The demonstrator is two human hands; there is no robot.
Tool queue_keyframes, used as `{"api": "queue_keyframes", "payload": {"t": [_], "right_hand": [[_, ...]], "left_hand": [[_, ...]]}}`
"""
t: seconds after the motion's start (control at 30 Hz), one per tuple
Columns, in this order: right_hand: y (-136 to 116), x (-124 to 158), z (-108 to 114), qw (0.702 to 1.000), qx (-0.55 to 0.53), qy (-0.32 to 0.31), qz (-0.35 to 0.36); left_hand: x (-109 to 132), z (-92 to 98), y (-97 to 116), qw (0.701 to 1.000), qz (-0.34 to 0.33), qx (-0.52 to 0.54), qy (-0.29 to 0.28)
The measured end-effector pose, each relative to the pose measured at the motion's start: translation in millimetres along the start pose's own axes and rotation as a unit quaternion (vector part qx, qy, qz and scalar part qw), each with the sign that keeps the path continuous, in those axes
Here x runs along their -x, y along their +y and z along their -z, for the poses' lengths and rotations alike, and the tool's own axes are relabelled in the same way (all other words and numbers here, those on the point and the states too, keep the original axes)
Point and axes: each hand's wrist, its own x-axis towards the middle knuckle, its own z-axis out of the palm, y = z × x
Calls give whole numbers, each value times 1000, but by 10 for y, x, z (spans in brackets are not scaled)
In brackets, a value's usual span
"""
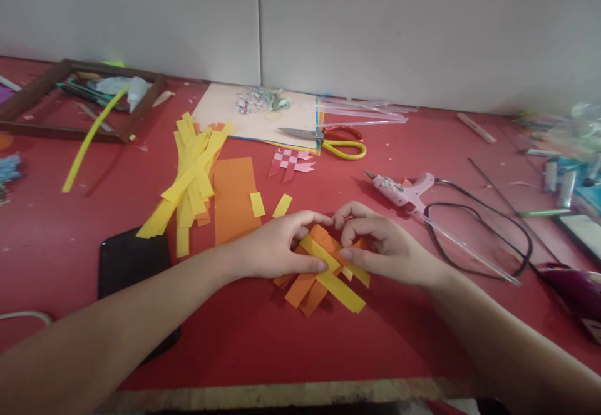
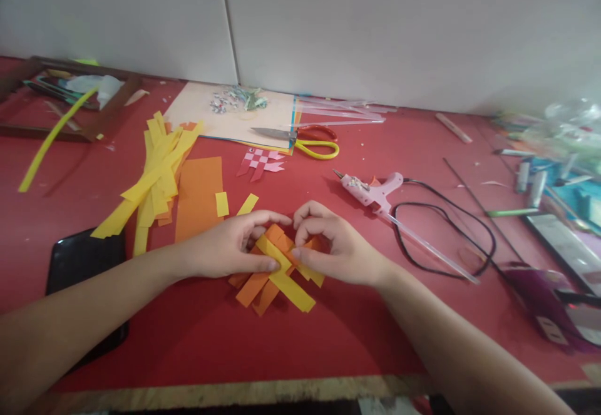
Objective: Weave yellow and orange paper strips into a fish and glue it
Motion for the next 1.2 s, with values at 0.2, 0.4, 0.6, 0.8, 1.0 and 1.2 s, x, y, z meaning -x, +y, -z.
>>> {"api": "queue_keyframes", "payload": {"t": [0.2,0.4,0.6,0.8,1.0,1.2], "right_hand": [[-9,0,9,999,-22,-21,-19],[8,-2,4,999,-18,-31,-18],[11,3,-24,999,-6,-10,-34],[-6,-6,-51,1000,4,8,-29],[-46,16,-75,999,25,1,-35],[-57,15,-86,996,-29,-10,-89]], "left_hand": [[-7,-1,-1,1000,6,23,-6],[-7,-1,7,999,17,38,-5],[-3,-9,16,999,8,51,-7],[-16,-14,-16,999,13,36,5],[-17,-17,-17,998,12,65,-1],[-15,-16,14,997,17,72,-2]]}}
